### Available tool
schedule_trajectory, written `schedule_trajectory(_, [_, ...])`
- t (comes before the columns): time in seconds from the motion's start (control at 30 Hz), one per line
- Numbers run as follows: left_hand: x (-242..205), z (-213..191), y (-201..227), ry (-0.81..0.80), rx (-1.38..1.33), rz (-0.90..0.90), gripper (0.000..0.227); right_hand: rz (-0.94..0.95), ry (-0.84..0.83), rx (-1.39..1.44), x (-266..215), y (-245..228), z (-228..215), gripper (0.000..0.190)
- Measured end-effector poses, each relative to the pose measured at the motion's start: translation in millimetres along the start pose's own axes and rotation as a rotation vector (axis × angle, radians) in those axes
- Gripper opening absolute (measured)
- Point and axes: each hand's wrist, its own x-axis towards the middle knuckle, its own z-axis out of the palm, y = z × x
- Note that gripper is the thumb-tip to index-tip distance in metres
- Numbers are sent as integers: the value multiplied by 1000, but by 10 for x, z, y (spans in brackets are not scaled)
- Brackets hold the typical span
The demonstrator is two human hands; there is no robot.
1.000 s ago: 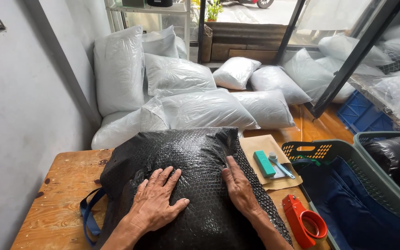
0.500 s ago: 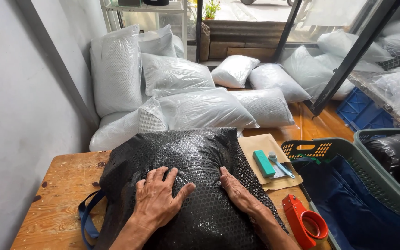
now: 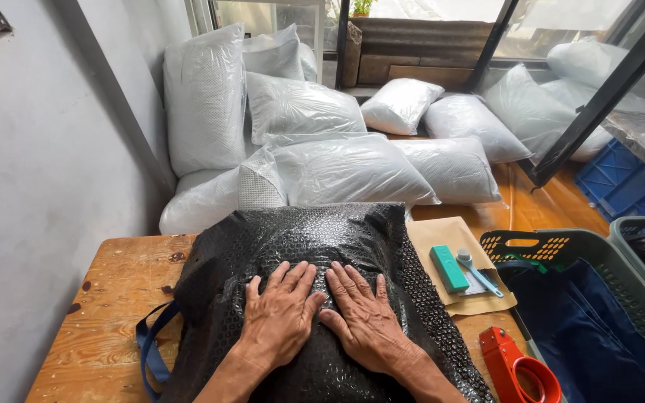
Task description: Wrapping a large cushion in black bubble wrap and sealing it with tape using a dispenser.
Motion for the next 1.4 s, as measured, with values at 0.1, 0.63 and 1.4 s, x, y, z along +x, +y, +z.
schedule_trajectory(0.1, [213,62,-69,286,62,105,48,-8,65,52,32,36,-33,69])
schedule_trajectory(0.63, [658,-132,-94,-84,-115,-63,20,204,311,416,544,380,12,10])
schedule_trajectory(1.4, [97,-398,688,-297,162,-101,72,915,441,546,-1383,1339,-186,27])
